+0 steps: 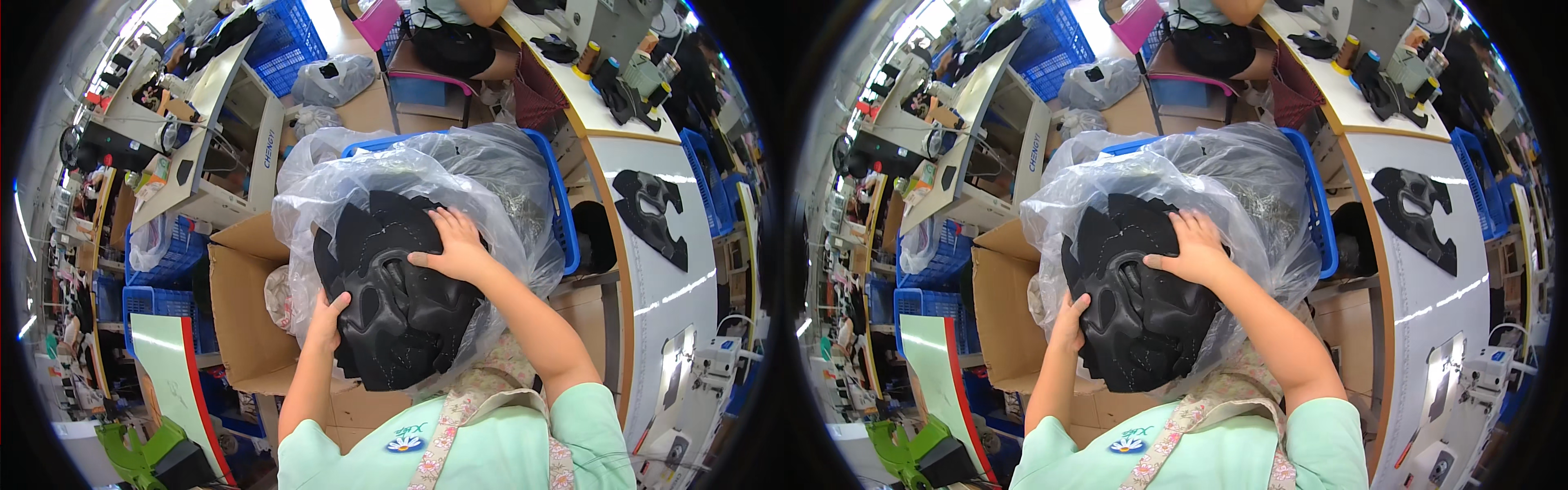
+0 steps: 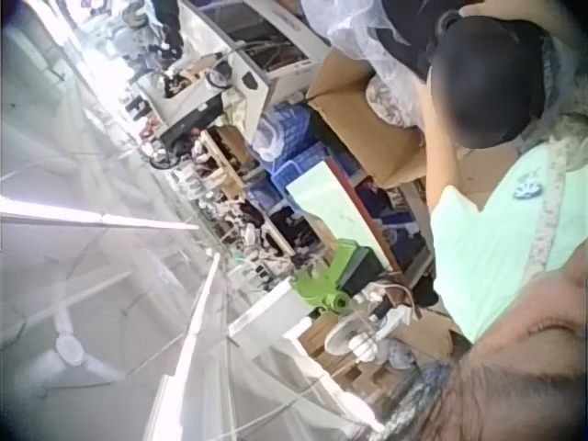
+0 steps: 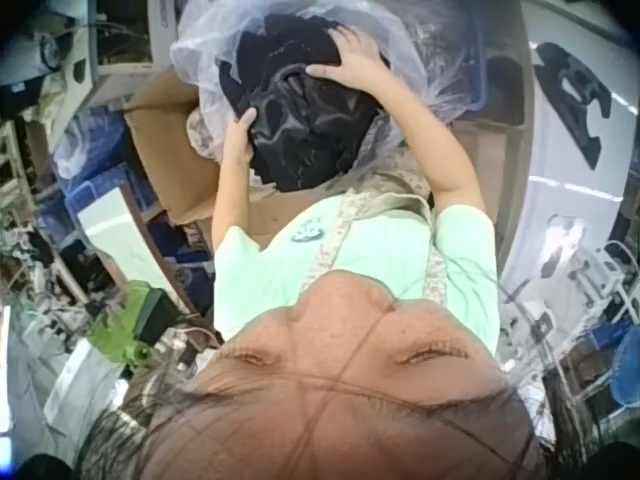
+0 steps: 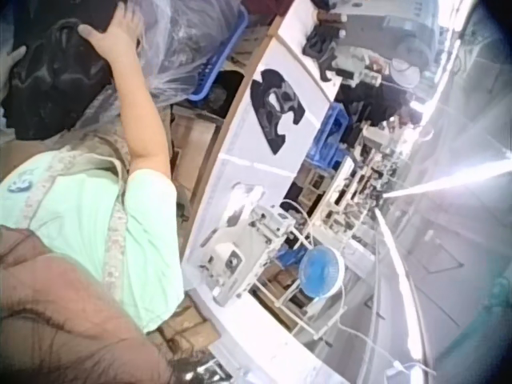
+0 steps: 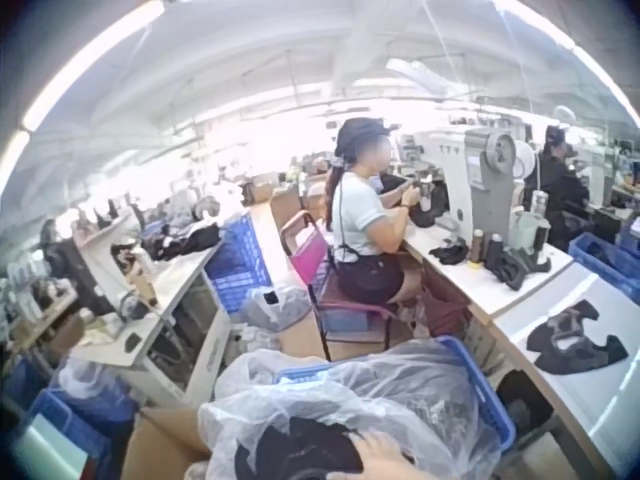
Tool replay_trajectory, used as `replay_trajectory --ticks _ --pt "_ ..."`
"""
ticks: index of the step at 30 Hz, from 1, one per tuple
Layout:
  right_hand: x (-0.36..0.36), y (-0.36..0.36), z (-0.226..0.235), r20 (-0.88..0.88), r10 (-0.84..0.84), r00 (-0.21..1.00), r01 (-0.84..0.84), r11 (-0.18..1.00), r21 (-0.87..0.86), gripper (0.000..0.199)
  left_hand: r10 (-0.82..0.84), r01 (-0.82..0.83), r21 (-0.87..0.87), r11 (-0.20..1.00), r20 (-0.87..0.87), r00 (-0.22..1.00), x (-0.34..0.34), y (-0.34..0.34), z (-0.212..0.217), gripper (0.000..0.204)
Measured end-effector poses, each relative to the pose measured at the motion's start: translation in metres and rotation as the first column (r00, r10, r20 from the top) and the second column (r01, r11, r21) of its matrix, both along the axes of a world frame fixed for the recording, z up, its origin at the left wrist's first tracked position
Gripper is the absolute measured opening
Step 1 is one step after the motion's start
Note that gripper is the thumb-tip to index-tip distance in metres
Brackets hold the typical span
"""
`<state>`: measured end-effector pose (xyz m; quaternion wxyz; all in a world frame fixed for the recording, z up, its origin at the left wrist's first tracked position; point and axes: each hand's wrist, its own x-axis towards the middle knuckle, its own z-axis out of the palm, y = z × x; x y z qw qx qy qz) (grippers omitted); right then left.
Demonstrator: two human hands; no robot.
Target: The person takes black fabric pieces out of a plastic bag, stacks them on the table, and sews the pieces using a sewing machine.
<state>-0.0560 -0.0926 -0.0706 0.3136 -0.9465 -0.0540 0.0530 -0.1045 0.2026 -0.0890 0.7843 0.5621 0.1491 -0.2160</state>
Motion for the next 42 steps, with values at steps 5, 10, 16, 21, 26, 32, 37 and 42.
replay_trajectory --ticks 5,10,16,21,26,32,37,42 --pt "-0.022 0.029 -0.005 0.212 0.041 0.976 -0.071 0.988 0.134 0.094 -0.051 0.027 -0.329 0.944 -0.064 0.997 -0.025 0.036 -0.021 0.071" --pt "-0.031 0.033 -0.005 0.214 -0.038 0.976 -0.02 0.964 0.263 0.088 0.0 -0.046 -0.231 0.972 -0.192 0.981 -0.029 0.025 -0.023 0.062" --pt "-0.007 0.006 0.009 0.287 -0.083 0.954 0.053 0.993 0.109 0.084 0.052 -0.073 -0.245 0.967 -0.091 0.994 -0.042 0.027 -0.03 0.052" --pt "0.002 -0.002 -0.003 -0.005 -0.27 0.963 0.27 0.962 -0.05 0.077 0.063 -0.1 -0.29 0.952 -0.133 0.989 -0.039 0.028 -0.04 0.052" --pt "-0.009 0.003 0.002 -0.09 -0.18 0.979 0.193 0.969 0.157 0.073 0.07 -0.142 -0.346 0.927 -0.212 0.975 -0.047 0.036 -0.054 0.054" --pt "-0.022 0.02 -0.008 0.055 -0.107 0.993 0.079 0.923 0.376 0.072 0.114 -0.15 -0.203 0.968 -0.178 0.977 -0.045 0.036 -0.064 0.054" --pt "-0.025 -0.007 0.032 -0.439 0.184 0.879 0.239 0.628 0.74 0.074 0.062 -0.114 -0.264 0.958 -0.197 0.978 -0.049 0.037 -0.062 0.054" --pt "-0.046 0.002 0.019 -0.094 0.151 0.984 -0.117 0.949 0.294 0.111 0.109 -0.152 -0.178 0.972 -0.23 0.967 -0.043 0.042 -0.071 0.055"
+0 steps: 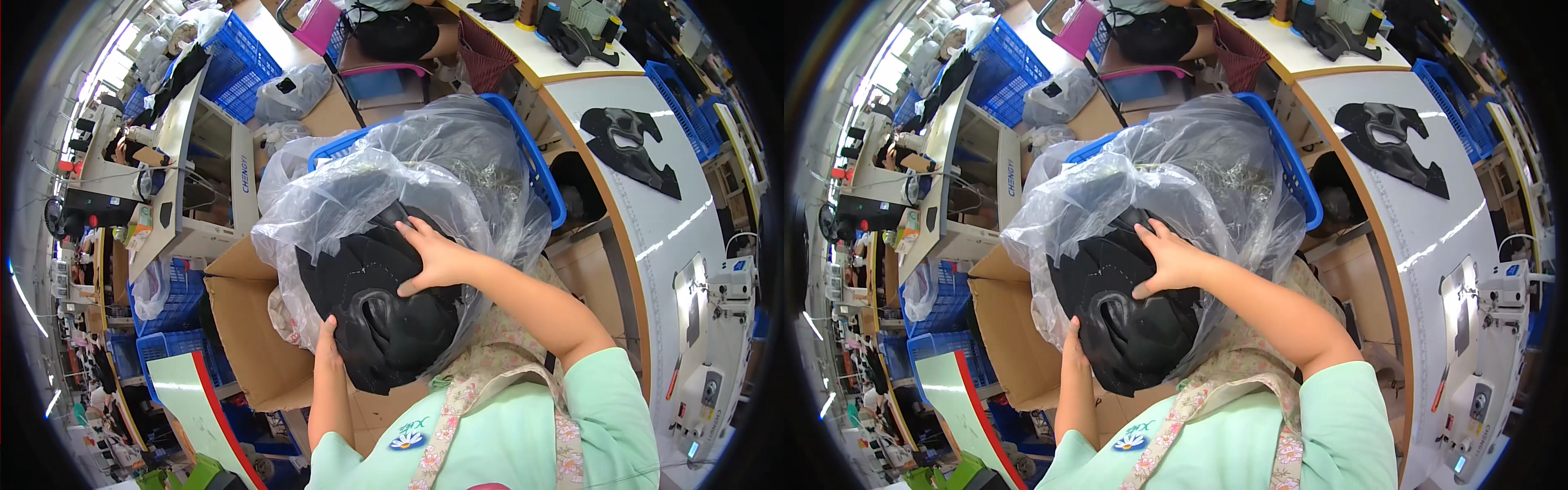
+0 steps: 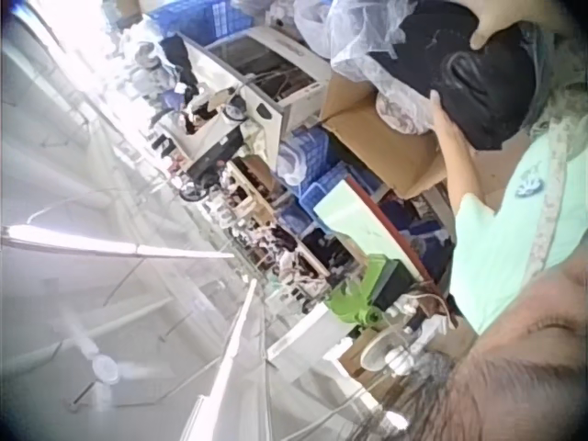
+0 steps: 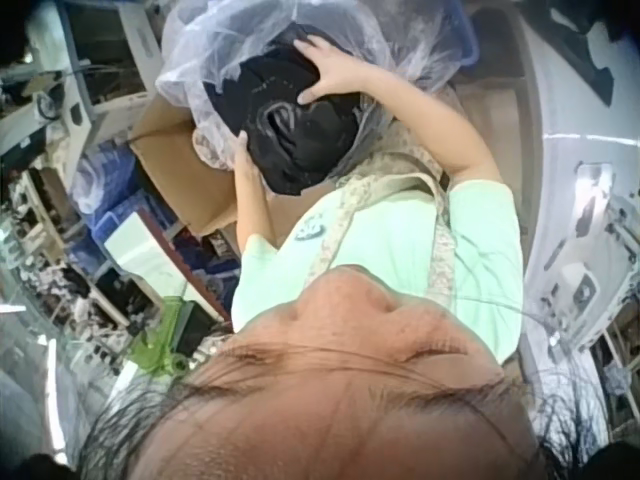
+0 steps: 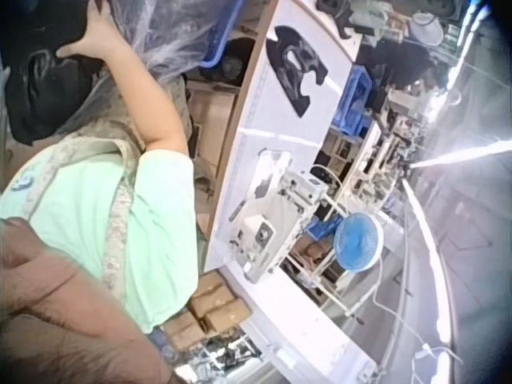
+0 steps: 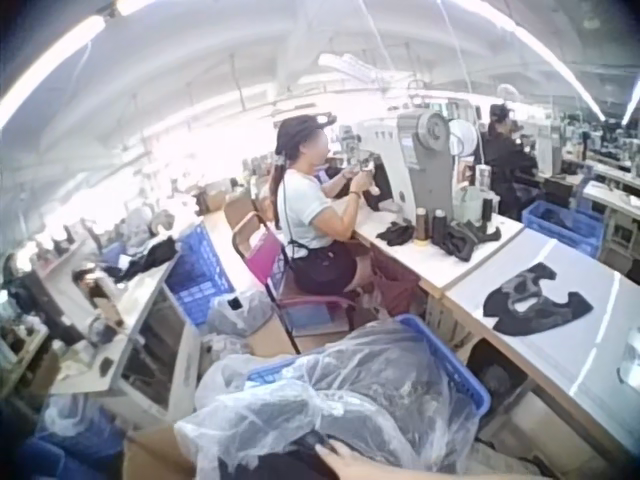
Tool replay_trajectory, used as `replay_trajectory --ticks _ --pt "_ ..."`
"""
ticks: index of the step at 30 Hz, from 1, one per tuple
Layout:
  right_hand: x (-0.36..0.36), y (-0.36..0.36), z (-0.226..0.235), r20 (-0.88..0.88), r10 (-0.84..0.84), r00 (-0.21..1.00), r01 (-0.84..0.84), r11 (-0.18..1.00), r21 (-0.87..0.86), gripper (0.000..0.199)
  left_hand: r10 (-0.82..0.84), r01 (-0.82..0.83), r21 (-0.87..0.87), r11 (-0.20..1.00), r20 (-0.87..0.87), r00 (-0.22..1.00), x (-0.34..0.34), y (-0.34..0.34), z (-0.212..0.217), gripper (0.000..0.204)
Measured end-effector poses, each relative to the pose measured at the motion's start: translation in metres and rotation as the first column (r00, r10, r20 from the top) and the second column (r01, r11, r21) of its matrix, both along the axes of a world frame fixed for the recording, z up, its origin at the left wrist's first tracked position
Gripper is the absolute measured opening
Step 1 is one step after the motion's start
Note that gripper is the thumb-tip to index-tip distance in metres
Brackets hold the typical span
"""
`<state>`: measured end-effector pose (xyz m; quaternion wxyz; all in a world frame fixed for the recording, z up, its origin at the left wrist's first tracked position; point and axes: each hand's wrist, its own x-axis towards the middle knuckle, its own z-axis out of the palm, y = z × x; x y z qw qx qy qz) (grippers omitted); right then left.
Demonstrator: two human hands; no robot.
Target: The person takes black fabric pieces out of a plastic bag, stacks them on the table, and sews the pieces using a sewing machine.
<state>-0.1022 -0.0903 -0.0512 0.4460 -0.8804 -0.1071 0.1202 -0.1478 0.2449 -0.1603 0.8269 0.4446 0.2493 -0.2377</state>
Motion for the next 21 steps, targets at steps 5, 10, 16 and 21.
replay_trajectory --ticks 5,10,16,21 --pt "0.001 0.009 -0.024 -0.041 -0.139 0.989 0.144 0.969 0.2 0.093 -0.011 0.01 -0.04 0.999 -0.019 1.0 0.006 -0.007 0.025 0.059" --pt "0.003 0.013 -0.026 -0.065 -0.273 0.96 0.281 0.94 0.192 0.071 -0.167 0.15 0.104 0.983 0.188 0.968 0.005 0.028 0.024 0.076" --pt "0.003 0.008 -0.007 -0.082 -0.346 0.935 0.346 0.938 -0.02 0.075 -0.247 0.23 0.266 0.936 0.035 0.968 0.041 0.016 0.041 0.074" --pt "0.028 0.009 -0.035 -0.162 -0.451 0.878 0.437 0.892 -0.118 0.107 -0.174 0.206 0.405 0.891 -0.114 0.978 0.056 -0.024 0.076 0.063"
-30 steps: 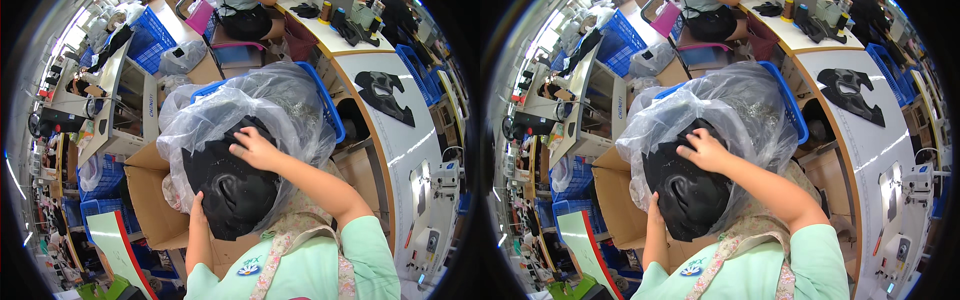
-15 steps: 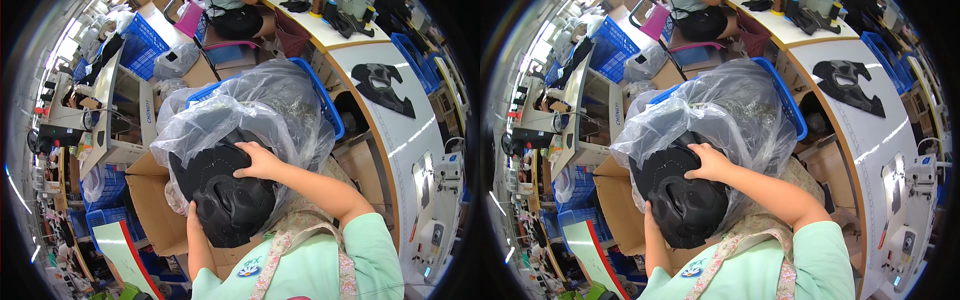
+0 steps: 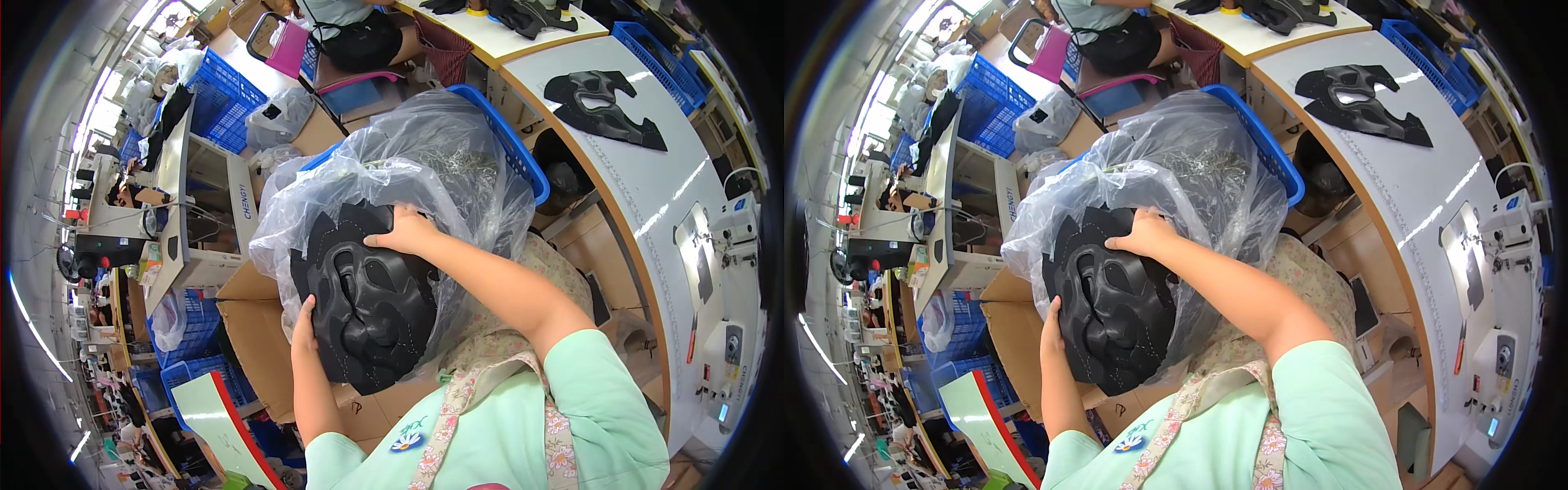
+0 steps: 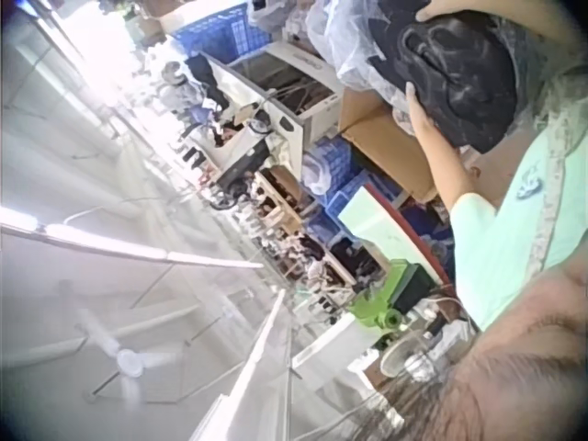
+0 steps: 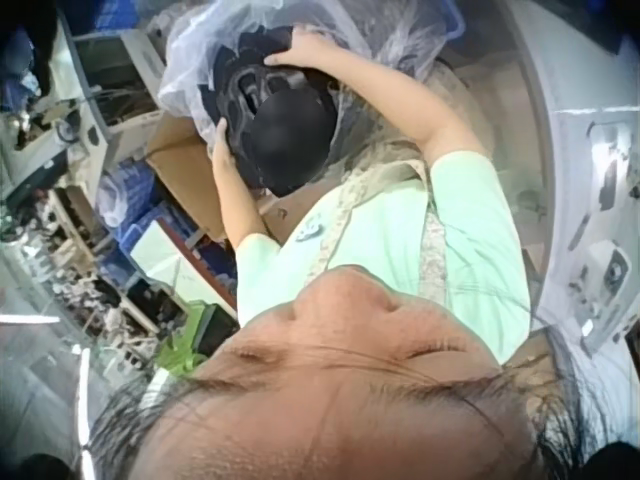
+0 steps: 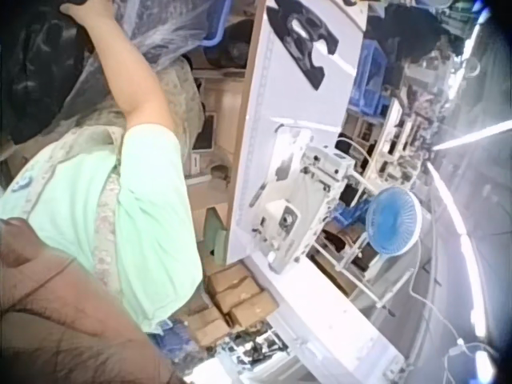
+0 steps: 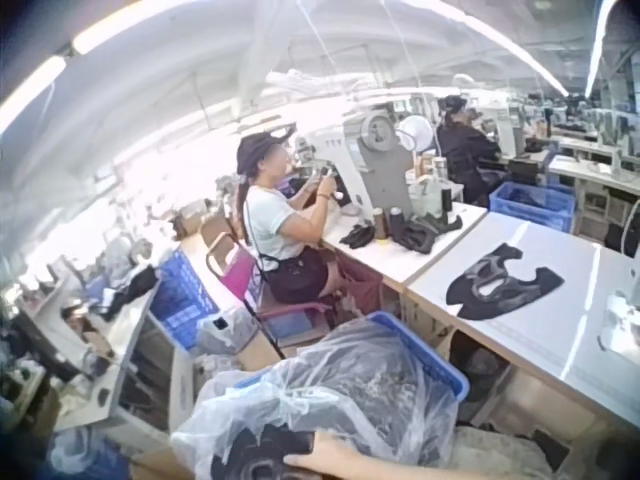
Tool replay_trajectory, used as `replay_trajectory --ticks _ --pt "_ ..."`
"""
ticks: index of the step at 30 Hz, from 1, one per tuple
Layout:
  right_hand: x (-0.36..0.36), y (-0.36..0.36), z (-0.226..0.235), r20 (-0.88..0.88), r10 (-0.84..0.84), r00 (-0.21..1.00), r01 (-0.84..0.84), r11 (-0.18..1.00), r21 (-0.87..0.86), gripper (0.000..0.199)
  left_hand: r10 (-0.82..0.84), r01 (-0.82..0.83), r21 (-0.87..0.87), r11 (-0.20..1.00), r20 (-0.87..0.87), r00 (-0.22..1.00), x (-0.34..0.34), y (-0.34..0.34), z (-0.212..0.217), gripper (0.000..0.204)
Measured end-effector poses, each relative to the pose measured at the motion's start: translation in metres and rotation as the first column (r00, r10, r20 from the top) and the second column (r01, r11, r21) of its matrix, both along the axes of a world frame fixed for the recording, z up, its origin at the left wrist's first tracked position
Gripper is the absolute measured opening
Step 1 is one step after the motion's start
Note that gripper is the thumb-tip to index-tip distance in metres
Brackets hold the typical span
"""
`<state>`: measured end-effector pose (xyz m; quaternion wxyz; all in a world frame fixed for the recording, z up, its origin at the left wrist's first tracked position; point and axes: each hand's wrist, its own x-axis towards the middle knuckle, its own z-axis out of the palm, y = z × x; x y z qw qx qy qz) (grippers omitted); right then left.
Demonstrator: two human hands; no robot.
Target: The person takes black fabric pieces out of a plastic bag, stacks them on the table, and sews the pieces using a sewing machine.
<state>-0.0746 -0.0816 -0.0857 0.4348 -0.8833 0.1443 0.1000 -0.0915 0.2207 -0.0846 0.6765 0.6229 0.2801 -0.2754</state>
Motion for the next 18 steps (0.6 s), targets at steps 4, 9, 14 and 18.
replay_trajectory --ticks 4,9,14,18 --pt "0.004 0.01 0.01 -0.091 0.053 0.994 -0.033 0.977 0.209 0.116 0.033 -0.023 -0.172 0.985 0.052 0.998 -0.01 0.029 -0.038 0.061" --pt "-0.029 0.039 0.041 0.075 0.179 0.981 -0.19 0.965 0.182 0.11 0.062 0.02 -0.46 0.888 0.162 0.985 -0.017 0.026 -0.061 0.058" --pt "-0.028 0.032 0.042 0.055 0.198 0.979 -0.205 0.958 0.202 0.102 0.082 0.024 -0.558 0.83 0.166 0.983 -0.022 0.019 -0.063 0.054" --pt "-0.028 0.039 0.041 0.098 0.288 0.953 -0.286 0.958 -0.032 0.1 0.159 -0.08 -0.434 0.897 0.149 0.976 -0.017 0.032 -0.076 0.051"
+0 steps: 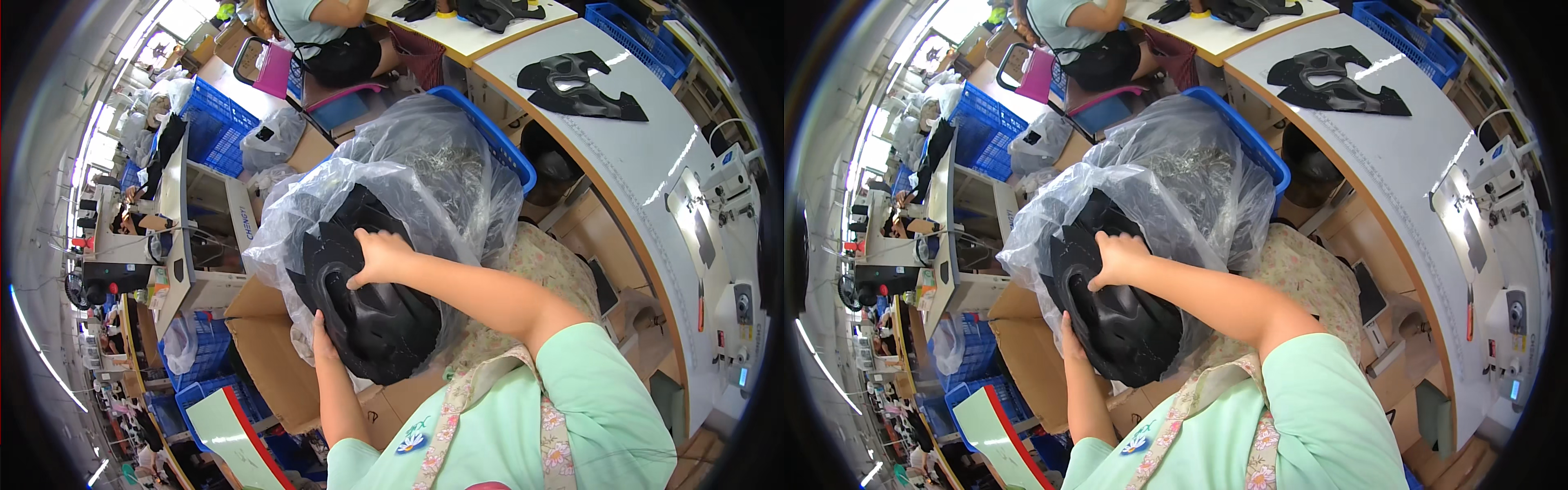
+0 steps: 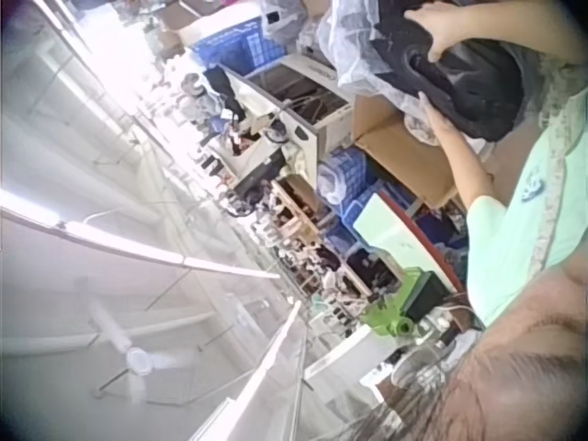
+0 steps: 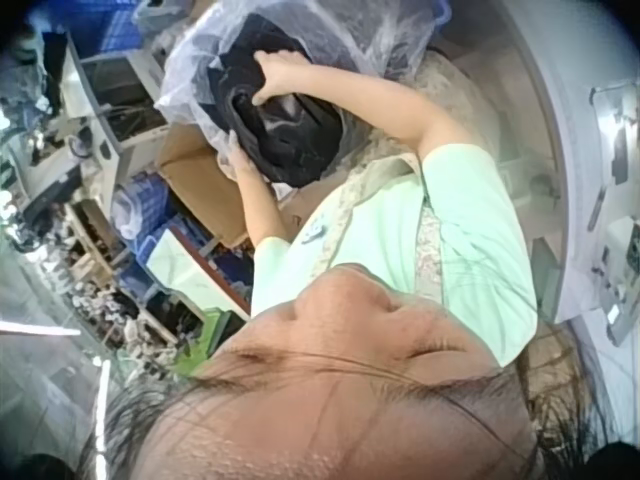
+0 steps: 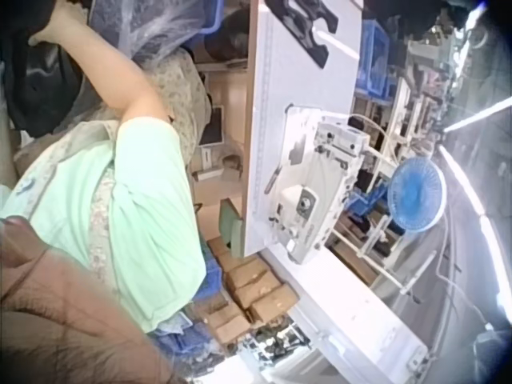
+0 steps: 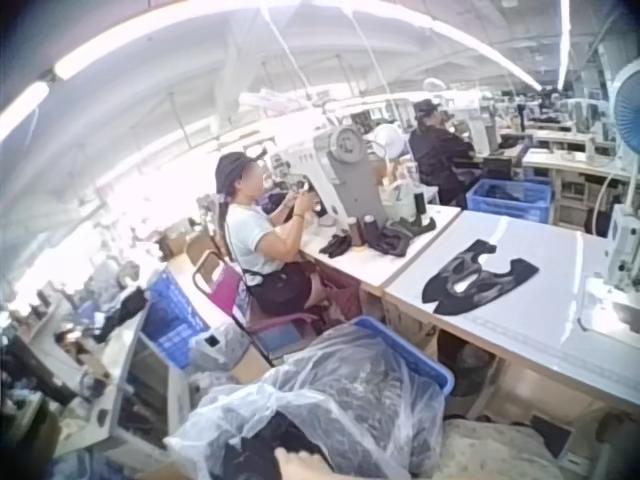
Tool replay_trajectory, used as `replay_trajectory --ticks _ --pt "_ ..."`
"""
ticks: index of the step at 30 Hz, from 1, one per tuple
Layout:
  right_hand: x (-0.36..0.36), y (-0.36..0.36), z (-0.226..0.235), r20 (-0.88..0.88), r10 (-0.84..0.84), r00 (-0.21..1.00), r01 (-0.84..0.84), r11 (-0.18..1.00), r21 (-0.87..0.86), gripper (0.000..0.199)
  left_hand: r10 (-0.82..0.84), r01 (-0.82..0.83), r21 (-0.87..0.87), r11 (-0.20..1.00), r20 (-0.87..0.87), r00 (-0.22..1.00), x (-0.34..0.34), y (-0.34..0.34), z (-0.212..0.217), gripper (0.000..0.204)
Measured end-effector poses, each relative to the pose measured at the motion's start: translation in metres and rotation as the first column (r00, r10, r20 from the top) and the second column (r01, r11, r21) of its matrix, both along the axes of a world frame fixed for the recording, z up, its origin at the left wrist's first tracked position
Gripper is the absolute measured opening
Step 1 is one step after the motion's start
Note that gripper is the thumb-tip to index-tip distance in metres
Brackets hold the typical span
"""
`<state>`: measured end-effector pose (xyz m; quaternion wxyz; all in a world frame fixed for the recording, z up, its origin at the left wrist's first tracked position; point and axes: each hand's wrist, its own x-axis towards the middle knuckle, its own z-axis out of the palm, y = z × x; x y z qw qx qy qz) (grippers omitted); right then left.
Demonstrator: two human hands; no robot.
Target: The person takes black fabric pieces out of a plastic bag, stacks them on the table, and sews the pieces using a sewing machine.
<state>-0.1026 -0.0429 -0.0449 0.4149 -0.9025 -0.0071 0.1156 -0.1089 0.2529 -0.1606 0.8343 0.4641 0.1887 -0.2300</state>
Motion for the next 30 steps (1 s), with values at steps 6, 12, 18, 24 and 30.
replay_trajectory --ticks 6,12,18,24,30 --pt "0.0 -0.042 -0.015 -0.128 -0.134 0.983 0.127 0.99 -0.063 0.114 -0.221 0.197 0.173 0.965 0.131 0.967 0.01 0.009 0.008 0.056" --pt "-0.02 -0.017 -0.018 0.0 -0.164 0.986 0.164 0.983 0.08 0.113 -0.105 0.077 0.223 0.972 0.119 0.987 -0.002 0.017 -0.004 0.055" --pt "-0.059 0.011 0.035 0.128 -0.086 0.988 0.051 0.966 0.252 0.101 -0.164 0.107 0.267 0.958 0.2 0.966 -0.046 0.037 0.051 0.055" --pt "-0.087 0.044 0.081 0.309 -0.052 0.95 -0.075 0.919 0.387 0.101 -0.21 0.114 0.301 0.947 0.31 0.927 -0.124 0.125 0.111 0.055" --pt "-0.097 0.02 0.154 0.508 -0.15 0.848 -0.162 0.84 0.518 0.103 -0.266 0.149 0.286 0.947 0.431 0.862 -0.101 0.164 0.175 0.056"
